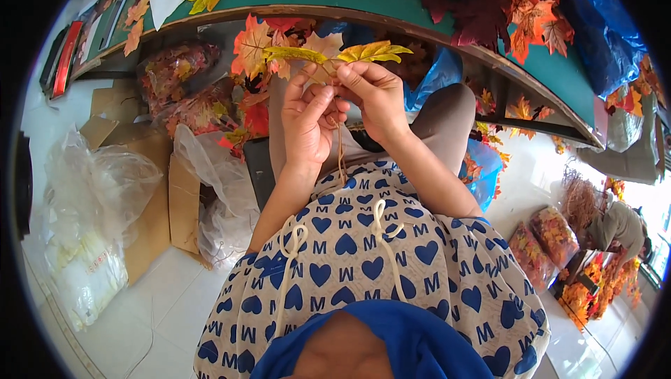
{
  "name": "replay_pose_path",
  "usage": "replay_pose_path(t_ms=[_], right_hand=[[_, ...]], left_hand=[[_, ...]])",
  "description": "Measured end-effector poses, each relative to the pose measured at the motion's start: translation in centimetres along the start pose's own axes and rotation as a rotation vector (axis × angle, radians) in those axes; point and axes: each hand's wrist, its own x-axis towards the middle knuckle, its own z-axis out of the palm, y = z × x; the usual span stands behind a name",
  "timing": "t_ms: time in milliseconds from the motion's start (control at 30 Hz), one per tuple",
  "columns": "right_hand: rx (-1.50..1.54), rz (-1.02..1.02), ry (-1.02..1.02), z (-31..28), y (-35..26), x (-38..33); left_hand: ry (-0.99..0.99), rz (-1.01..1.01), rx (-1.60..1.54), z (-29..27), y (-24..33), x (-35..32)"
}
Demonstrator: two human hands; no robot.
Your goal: The person assembles artificial maple leaf garlands by hand, attaching individual artificial maple leaves to garland stems.
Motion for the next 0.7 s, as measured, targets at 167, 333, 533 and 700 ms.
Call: replay_pose_path(t_ms=[167, 333, 533, 700], right_hand=[[0.085, 0.070, 0.027, -0.3, -0.3, -0.3], [0.069, 0.080, 0.008, -0.5, -0.1, -0.3], [0.059, 0.076, -0.003, -0.7, 0.3, 0.1], [0.042, 0.044, -0.007, -0.8, 0.7, 0.2]], left_hand=[[0.013, 0.015, 0.079, 0.4, -0.2, -0.2], [0.032, 0.019, 0.130, 0.3, -0.3, 0.1], [0.035, 0.019, 0.128, 0.1, -0.4, 0.4], [0.042, 0.014, 0.135, -0.2, -0.5, 0.6]])
